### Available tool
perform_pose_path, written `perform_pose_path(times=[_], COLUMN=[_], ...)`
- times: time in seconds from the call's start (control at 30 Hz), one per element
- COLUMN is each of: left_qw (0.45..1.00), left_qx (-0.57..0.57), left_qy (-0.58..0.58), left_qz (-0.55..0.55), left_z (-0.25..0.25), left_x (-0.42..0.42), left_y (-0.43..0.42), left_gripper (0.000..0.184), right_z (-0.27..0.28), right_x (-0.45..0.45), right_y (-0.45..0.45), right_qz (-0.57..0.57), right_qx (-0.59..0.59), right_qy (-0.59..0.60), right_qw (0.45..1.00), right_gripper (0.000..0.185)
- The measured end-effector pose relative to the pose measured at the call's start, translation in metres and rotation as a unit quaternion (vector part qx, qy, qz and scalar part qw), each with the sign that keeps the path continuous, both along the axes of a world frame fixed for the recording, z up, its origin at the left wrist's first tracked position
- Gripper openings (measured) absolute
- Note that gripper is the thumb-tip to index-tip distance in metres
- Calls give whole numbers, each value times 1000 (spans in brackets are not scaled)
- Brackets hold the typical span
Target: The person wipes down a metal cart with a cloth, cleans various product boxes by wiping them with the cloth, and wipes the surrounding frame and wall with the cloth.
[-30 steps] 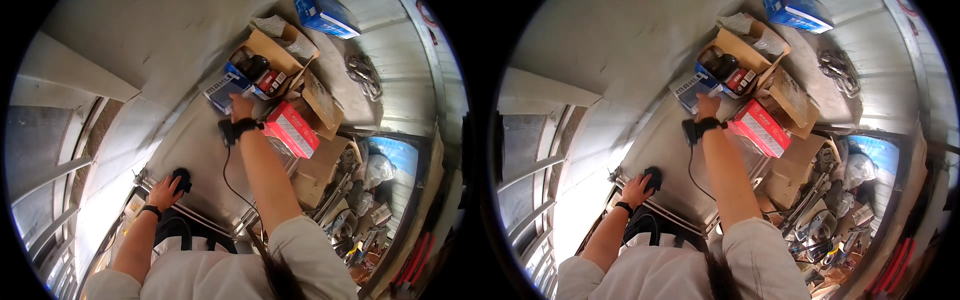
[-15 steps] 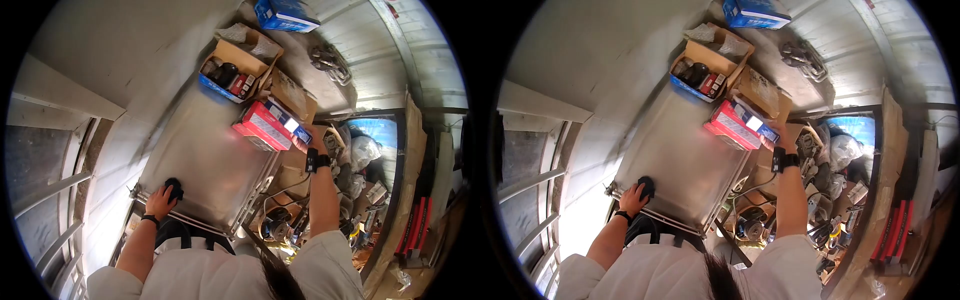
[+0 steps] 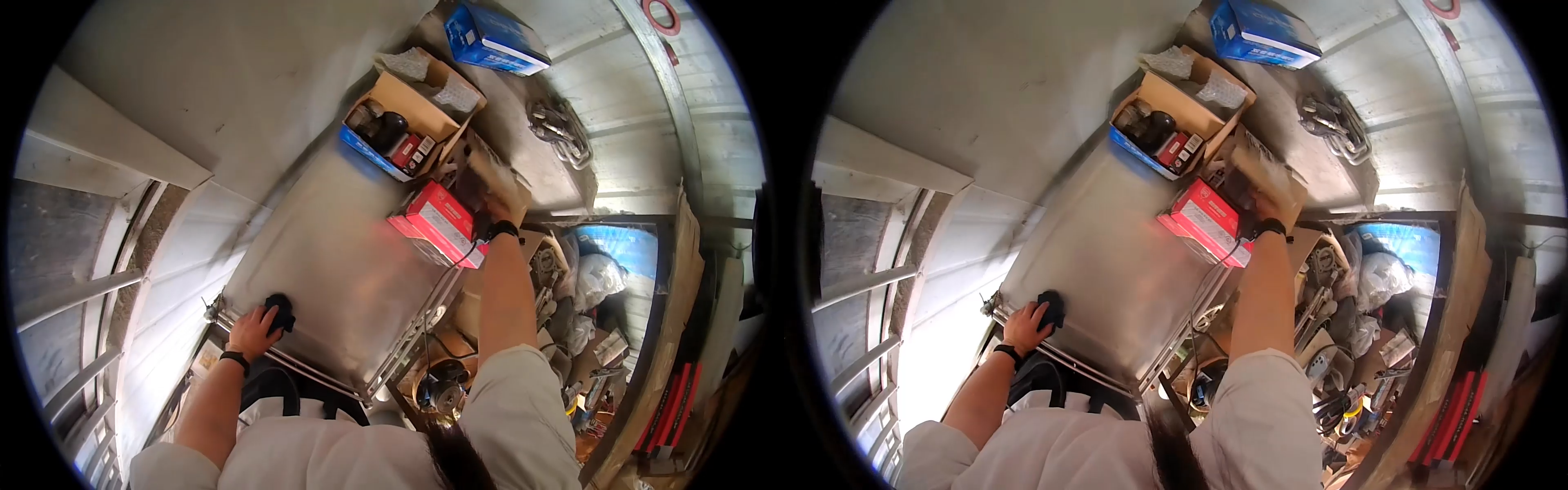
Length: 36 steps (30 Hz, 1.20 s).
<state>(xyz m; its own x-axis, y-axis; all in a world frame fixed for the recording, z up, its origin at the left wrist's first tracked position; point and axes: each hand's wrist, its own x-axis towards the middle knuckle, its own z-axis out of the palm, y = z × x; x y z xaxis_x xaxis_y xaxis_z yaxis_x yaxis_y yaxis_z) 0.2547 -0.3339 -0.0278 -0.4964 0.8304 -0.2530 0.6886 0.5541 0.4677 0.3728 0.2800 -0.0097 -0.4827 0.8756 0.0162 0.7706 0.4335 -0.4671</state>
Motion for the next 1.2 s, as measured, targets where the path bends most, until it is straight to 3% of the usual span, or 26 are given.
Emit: perform_pose_path(times=[0.07,0.2,0.27,0.3,0.4,0.47,0.5,0.53,0.57,0.6,0.67,0.77,0.83,0.93,1.07,1.17,1.2], left_qw=[1000,1000,1000,1000,1000,1000,1000,1000,1000,1000,999,1000,1000,1000,1000,1000,999], left_qx=[-2,-5,-9,-1,7,-6,-12,-15,-3,-7,-24,12,19,21,3,20,24], left_qy=[-2,-9,-5,-6,-12,-19,-19,-19,-20,-25,-25,-7,-5,-8,-5,-12,-11], left_qz=[0,-1,-8,-6,-1,3,2,5,-1,-2,-2,-7,-9,-14,-20,-16,-17], left_z=[2,-1,-2,-1,-2,3,4,1,-10,-9,-7,-5,-6,-9,-3,-8,-8], left_x=[-3,-2,-1,-2,-1,-2,-2,0,0,5,0,-3,-3,-3,-4,-3,-3], left_y=[2,0,-2,-1,-2,-1,-2,-1,-5,-2,-5,-3,-4,-7,-5,-5,-7], left_gripper=[52,52,52,52,51,53,54,55,57,57,58,57,55,55,55,54,54], right_z=[-36,-30,39,64,149,192,187,204,199,191,173,140,118,101,104,155,178], right_x=[0,-9,-23,-33,-58,-93,-105,-139,-161,-186,-238,-279,-294,-297,-274,-246,-244], right_y=[9,20,-17,-11,-47,-53,-39,-36,-18,10,44,55,67,70,79,57,25], right_qz=[-54,-18,89,73,78,92,141,40,-11,-73,-179,31,-4,-27,-48,-72,-139], right_qx=[-81,-26,59,-183,-372,-407,-425,-471,-494,-568,-544,-484,-448,-447,-471,-541,-511], right_qy=[112,-78,-233,-342,-94,176,309,346,367,375,378,494,491,518,529,498,551], right_qw=[989,996,967,919,920,892,839,810,788,729,727,721,747,728,704,674,645], right_gripper=[75,71,72,66,54,47,56,72,89,105,101,81,68,58,72,81,97])
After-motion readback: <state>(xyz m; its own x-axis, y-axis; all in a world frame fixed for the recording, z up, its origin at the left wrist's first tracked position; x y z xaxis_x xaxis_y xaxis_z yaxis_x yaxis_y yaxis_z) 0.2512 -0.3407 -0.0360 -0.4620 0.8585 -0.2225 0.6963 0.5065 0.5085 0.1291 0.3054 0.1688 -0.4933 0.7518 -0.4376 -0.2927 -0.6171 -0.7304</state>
